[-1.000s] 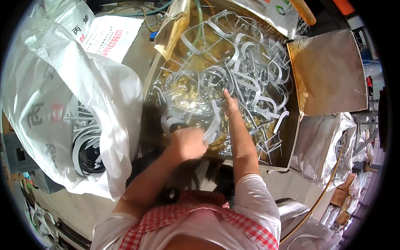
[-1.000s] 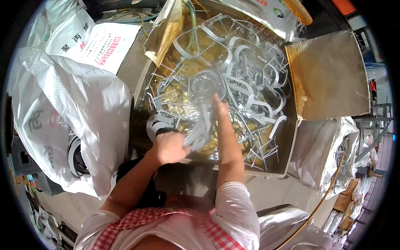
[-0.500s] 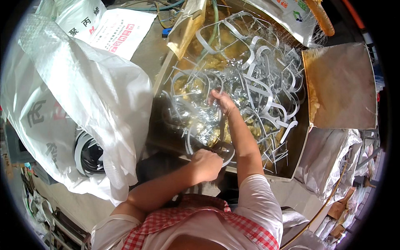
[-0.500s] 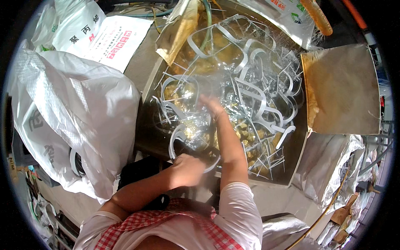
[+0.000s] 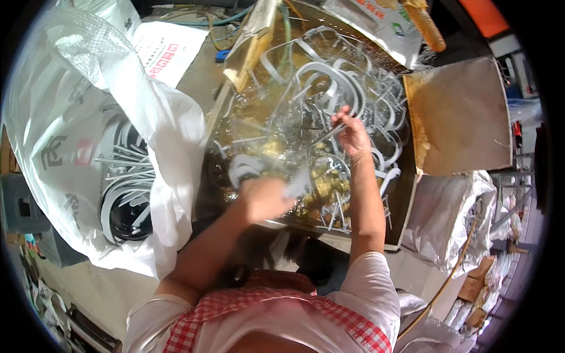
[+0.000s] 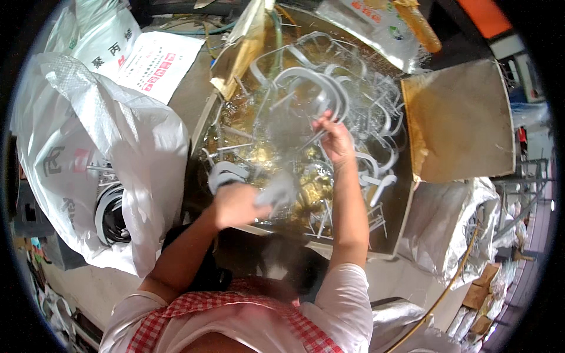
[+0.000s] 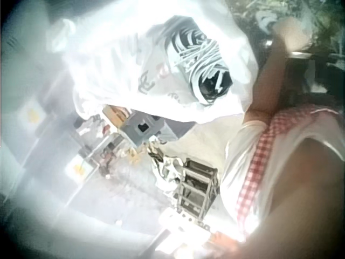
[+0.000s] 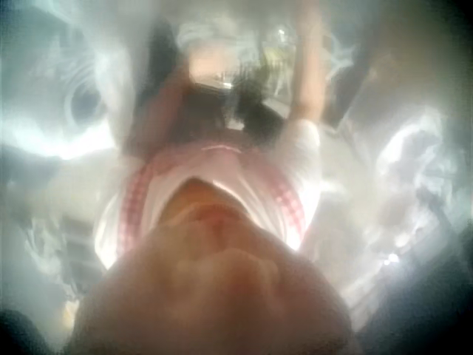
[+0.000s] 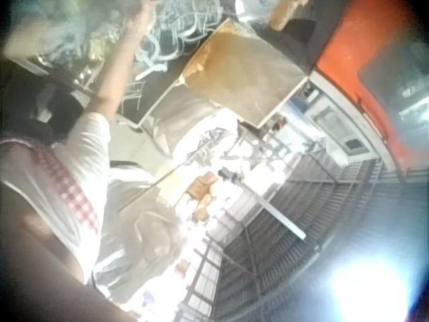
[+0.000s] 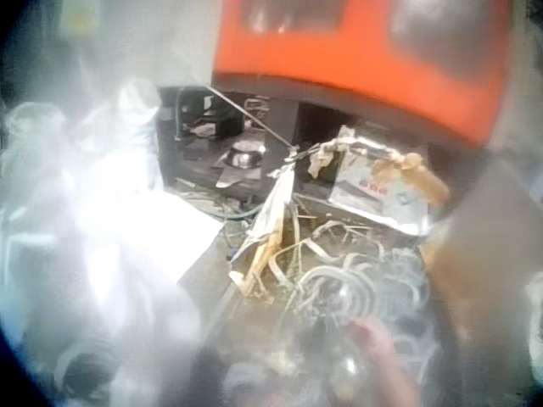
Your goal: The person sorts plastic components from a tray and a large bag, placing them into a separate white bag and using a stick to move items in the tray.
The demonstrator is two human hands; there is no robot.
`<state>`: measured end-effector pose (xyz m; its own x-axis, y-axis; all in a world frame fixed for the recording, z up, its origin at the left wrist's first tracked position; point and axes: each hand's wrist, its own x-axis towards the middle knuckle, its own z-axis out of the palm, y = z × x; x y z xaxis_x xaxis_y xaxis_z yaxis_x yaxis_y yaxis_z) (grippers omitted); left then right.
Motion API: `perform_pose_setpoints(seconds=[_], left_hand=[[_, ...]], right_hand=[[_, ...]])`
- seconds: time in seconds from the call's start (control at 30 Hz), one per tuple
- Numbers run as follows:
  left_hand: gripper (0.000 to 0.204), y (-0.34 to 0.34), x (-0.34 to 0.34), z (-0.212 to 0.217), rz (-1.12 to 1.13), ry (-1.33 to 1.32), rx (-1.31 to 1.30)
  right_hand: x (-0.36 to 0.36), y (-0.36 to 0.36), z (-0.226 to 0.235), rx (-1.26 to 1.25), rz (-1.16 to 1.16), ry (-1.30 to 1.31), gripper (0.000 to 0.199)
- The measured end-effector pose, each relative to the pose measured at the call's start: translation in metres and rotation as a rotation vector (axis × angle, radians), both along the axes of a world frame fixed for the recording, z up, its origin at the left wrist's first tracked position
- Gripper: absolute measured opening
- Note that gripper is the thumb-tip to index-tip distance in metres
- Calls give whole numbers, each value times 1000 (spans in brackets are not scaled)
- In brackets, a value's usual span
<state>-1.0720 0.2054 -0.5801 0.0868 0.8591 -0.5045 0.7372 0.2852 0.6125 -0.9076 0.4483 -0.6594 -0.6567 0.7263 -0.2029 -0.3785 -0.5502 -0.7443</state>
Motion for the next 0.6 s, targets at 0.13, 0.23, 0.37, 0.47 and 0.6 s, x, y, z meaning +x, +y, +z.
perform_pose_setpoints(seconds=[0.13,0.23,0.37,0.47,0.6], left_hand=[[26,15,-4,-10,1073,-671,47],[22,26,3,-38,1489,-1134,475],[31,29,3,-52,1402,-1188,369],[44,23,9,-25,1098,-1340,322],[63,11,-9,-4,813,-1945,153]], right_hand=[[64,-7,30,-4,-125,156,16],[67,-40,44,191,-347,90,19],[32,-98,58,439,-399,-196,19],[9,-143,54,710,-50,-675,14],[-16,-179,40,1247,309,-550,22]])
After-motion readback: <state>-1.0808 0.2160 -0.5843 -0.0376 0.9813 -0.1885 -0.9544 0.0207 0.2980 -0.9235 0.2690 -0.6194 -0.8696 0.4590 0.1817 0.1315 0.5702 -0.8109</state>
